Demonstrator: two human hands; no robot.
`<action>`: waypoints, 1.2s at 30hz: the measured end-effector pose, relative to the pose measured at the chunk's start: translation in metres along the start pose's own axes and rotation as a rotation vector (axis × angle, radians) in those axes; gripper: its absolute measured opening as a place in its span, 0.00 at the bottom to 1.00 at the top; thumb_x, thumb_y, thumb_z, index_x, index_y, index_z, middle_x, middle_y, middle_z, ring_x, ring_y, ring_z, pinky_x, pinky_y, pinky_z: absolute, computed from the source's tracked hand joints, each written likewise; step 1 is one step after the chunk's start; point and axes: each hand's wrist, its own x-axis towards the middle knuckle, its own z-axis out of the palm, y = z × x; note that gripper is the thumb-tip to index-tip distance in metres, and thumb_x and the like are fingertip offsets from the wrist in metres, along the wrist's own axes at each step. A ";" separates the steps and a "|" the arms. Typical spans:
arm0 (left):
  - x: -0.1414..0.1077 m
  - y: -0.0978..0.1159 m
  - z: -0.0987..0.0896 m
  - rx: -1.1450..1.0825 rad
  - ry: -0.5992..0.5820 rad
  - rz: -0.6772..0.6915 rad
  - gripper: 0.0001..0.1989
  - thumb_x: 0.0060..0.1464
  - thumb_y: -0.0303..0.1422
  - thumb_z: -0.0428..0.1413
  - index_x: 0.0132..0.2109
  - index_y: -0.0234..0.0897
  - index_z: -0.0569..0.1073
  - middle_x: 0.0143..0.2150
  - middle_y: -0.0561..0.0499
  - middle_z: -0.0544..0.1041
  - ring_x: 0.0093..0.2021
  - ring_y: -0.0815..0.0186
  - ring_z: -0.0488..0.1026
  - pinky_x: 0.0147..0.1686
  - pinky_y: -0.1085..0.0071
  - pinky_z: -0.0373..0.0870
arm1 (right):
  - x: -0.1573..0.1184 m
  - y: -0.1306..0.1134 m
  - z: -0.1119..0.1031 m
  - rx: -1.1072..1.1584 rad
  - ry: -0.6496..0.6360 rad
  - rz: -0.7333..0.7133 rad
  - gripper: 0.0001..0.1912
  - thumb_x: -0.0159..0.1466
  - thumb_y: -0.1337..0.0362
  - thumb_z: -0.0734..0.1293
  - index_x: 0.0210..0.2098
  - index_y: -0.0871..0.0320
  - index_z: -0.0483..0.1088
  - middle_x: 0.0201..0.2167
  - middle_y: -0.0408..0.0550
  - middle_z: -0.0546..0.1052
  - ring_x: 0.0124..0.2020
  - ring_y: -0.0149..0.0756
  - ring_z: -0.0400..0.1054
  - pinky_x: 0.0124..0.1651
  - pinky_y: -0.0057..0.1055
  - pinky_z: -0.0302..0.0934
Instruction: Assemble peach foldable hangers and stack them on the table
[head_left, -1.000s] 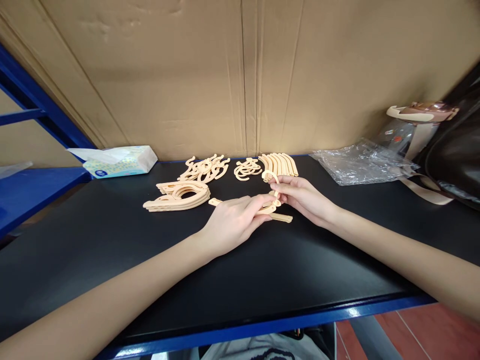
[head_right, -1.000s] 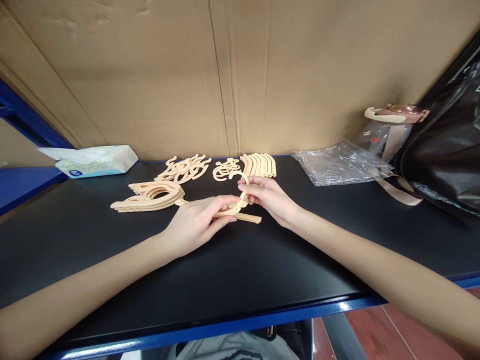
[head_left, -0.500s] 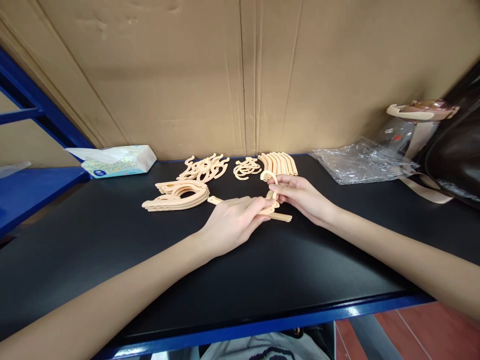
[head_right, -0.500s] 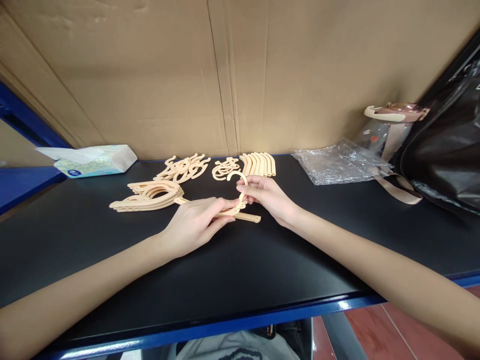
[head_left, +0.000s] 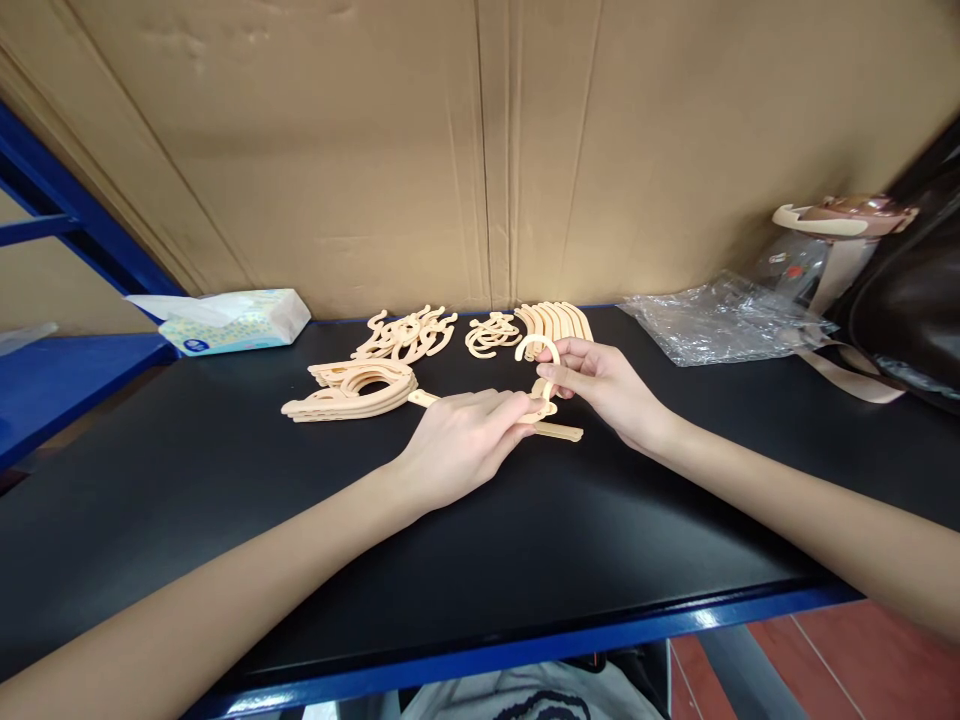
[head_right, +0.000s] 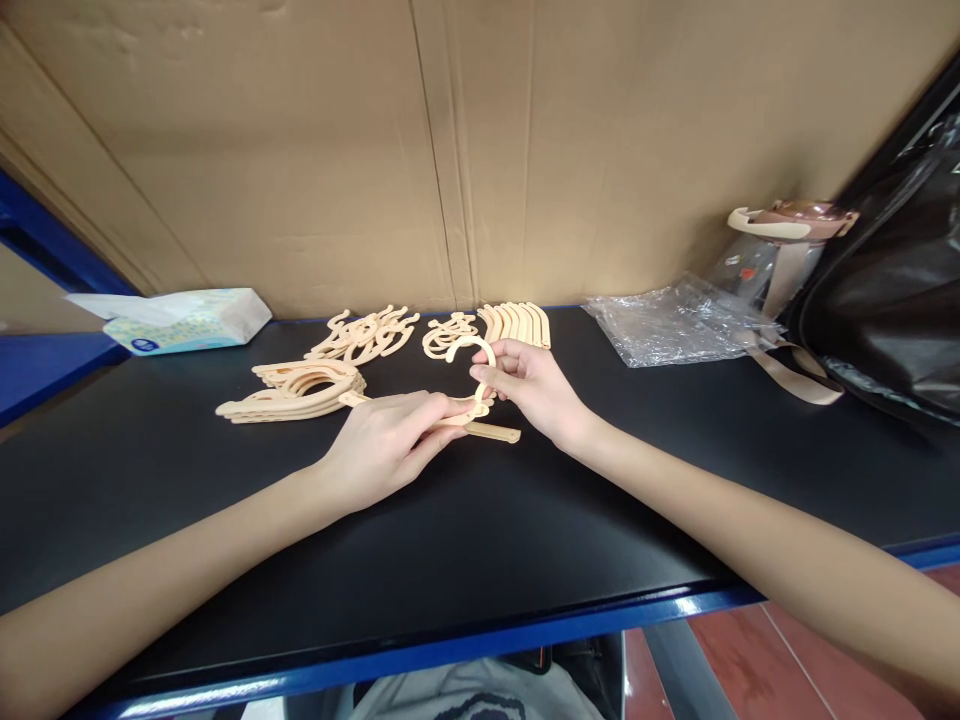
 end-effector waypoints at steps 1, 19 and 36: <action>0.000 0.000 0.000 0.006 -0.002 -0.001 0.08 0.67 0.31 0.47 0.47 0.36 0.69 0.37 0.52 0.79 0.35 0.68 0.77 0.32 0.74 0.69 | 0.000 0.000 0.001 -0.012 0.006 -0.007 0.15 0.55 0.54 0.72 0.34 0.58 0.71 0.21 0.38 0.69 0.24 0.28 0.61 0.31 0.31 0.57; 0.001 0.003 -0.004 0.010 -0.063 -0.134 0.08 0.66 0.32 0.46 0.43 0.36 0.69 0.36 0.52 0.79 0.30 0.67 0.75 0.25 0.74 0.59 | -0.001 0.000 0.000 -0.079 -0.025 -0.098 0.12 0.58 0.57 0.70 0.35 0.58 0.66 0.22 0.36 0.68 0.24 0.28 0.65 0.31 0.30 0.59; 0.011 0.008 -0.023 -0.521 -0.240 -0.613 0.10 0.56 0.27 0.52 0.46 0.42 0.67 0.40 0.55 0.75 0.27 0.71 0.69 0.24 0.76 0.62 | -0.004 0.004 0.002 -0.151 -0.074 -0.111 0.13 0.62 0.55 0.68 0.38 0.58 0.70 0.23 0.40 0.73 0.28 0.30 0.70 0.33 0.29 0.61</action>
